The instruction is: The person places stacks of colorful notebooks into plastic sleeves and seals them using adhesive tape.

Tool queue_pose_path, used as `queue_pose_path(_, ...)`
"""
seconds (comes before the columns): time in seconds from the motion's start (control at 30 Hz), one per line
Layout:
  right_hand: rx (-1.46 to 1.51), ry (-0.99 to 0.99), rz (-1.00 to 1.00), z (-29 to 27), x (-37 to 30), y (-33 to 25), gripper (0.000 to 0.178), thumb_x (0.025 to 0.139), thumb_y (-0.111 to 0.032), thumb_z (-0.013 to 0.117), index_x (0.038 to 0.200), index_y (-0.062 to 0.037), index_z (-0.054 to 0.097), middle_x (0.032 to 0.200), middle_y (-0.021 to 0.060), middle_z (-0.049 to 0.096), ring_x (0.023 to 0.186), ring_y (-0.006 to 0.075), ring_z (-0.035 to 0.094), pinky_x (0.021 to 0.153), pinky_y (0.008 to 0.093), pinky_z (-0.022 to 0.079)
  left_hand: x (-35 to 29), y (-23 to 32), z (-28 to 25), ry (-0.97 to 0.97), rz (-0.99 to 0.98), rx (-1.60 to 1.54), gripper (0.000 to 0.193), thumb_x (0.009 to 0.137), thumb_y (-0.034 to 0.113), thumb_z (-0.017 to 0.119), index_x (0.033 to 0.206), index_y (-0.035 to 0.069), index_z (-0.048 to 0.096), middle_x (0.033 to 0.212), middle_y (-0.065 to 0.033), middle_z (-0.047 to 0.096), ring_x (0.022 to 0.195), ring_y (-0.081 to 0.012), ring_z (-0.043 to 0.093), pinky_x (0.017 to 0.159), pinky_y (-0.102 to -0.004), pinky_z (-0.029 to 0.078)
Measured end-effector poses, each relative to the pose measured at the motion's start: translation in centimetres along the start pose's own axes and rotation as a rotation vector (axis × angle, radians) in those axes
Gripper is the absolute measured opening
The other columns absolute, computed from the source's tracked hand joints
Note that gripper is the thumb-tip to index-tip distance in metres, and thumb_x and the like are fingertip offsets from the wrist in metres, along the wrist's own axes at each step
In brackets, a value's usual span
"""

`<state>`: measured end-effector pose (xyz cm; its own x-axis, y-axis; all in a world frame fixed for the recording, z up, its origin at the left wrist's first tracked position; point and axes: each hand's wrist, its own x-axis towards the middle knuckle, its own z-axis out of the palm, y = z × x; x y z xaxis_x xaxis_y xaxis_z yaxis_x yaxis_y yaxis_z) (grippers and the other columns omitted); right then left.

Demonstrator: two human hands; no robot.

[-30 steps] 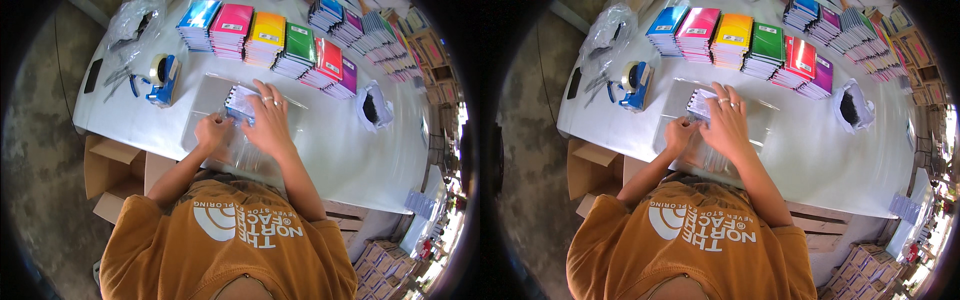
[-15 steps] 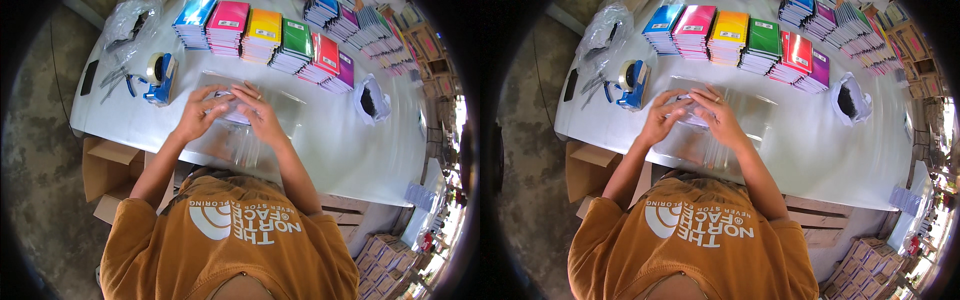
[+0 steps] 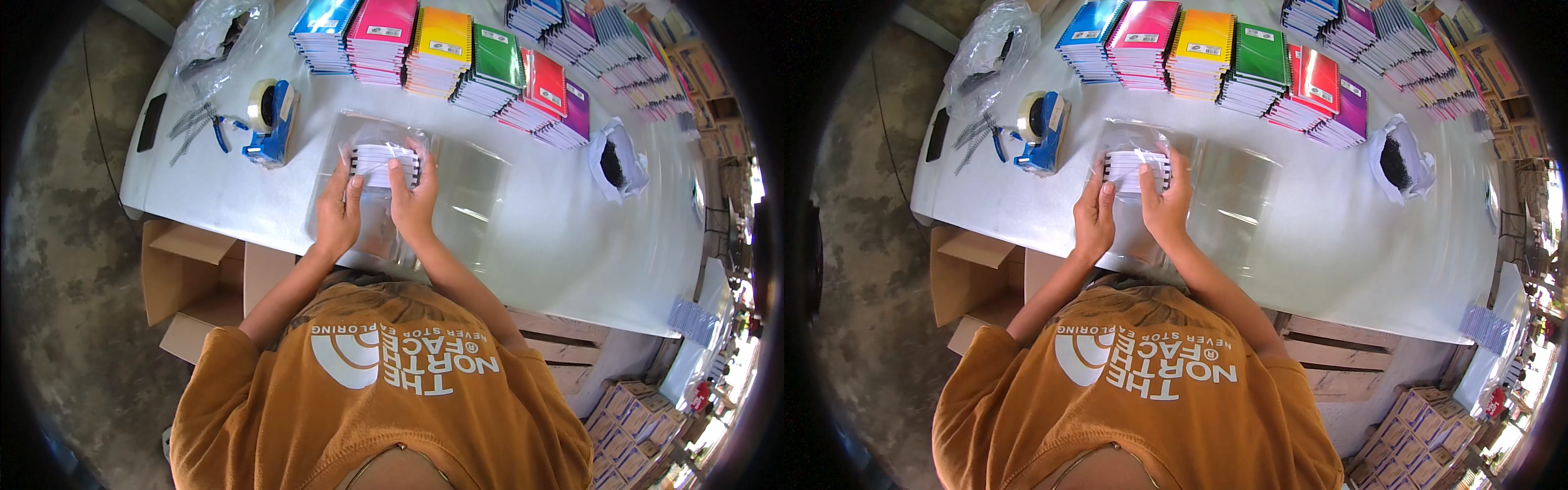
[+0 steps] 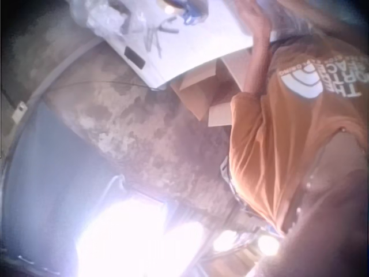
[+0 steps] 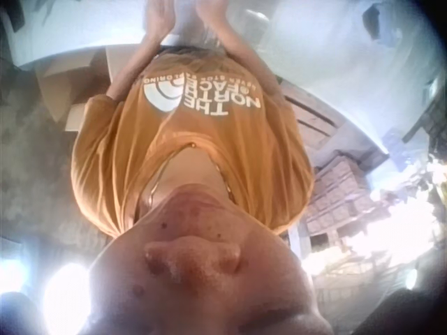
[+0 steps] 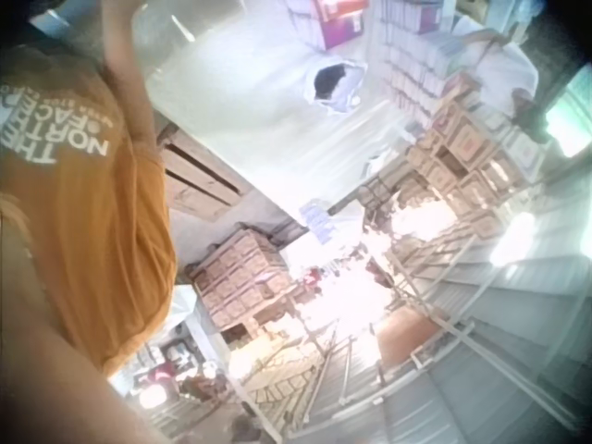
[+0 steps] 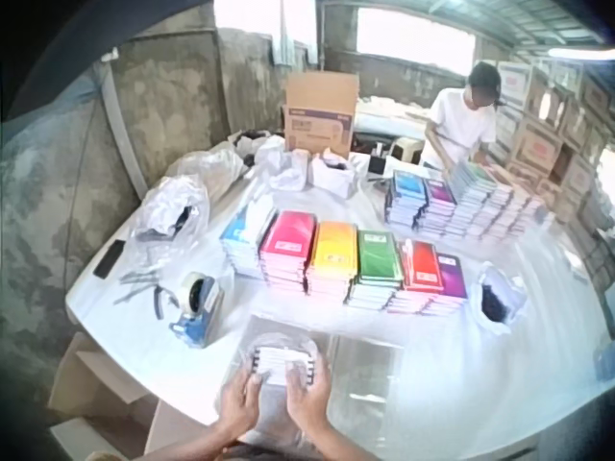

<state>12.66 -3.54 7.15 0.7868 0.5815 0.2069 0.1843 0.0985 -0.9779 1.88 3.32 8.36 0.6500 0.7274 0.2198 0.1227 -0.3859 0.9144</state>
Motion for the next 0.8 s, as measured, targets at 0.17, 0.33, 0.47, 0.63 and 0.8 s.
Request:
queue_pose_path(0.17,-0.051,0.119,-0.051,0.6,0.3,0.0,0.035,0.089,-0.015,0.053,0.121,-0.0001,0.049,0.107,0.0165,0.055,0.099,0.0282,0.053,0.087,0.0358,0.041,-1.0,1.5,1.3,0.074,0.311,0.585,0.033,0.088,0.017,0.056,0.119,0.009,0.059,0.133,-0.0119,0.048,0.13,-0.0315,0.033,0.106,-0.0439,0.022)
queue_pose_path(0.33,-0.607,0.043,-0.305,-1.3,-0.8,-1.7,0.049,0.089,-0.017,0.05,0.134,0.0004,0.038,0.114,0.0178,0.051,0.105,0.0318,0.045,0.095,0.041,0.033,-0.2,3.9,0.5,-0.126,0.334,0.783,0.046,0.089,0.027,0.052,0.131,0.008,0.047,0.134,-0.0063,0.048,0.129,-0.0267,0.033,0.106,-0.0456,0.012)
queue_pose_path(0.47,-0.755,-0.118,-0.526,-1.6,-3.0,-1.9,0.049,0.083,-0.01,0.053,0.13,-0.0012,0.044,0.12,0.0119,0.05,0.113,0.0263,0.044,0.1,0.0431,0.029,0.8,4.7,-1.1,-0.225,0.225,0.53,0.059,0.088,0.021,0.053,0.139,0.004,0.031,0.132,-0.007,0.05,0.124,-0.0227,0.039,0.104,-0.0459,0.013)
queue_pose_path(0.63,-0.729,-0.126,-0.666,-1.7,-1.9,-1.6,0.033,0.079,-0.008,0.057,0.112,-0.0055,0.06,0.115,0.0048,0.056,0.113,0.0191,0.049,0.097,0.0362,0.036,9.1,5.1,-3.5,-0.379,0.16,0.531,0.026,0.081,0.013,0.06,0.104,0.0,0.061,0.097,-0.0094,0.065,0.091,-0.0244,0.059,0.088,-0.0374,0.038)
queue_pose_path(0.8,-0.72,-0.13,-0.655,-2.0,-1.4,-1.9,0.028,0.078,-0.007,0.058,0.105,-0.0068,0.064,0.113,0.0036,0.058,0.108,0.0188,0.052,0.093,0.0348,0.039,13.5,6.1,-5.0,-0.215,0.106,-0.028,0.019,0.082,0.021,0.064,0.086,0.003,0.068,0.085,-0.0136,0.068,0.082,-0.0231,0.062,0.079,-0.0337,0.045)
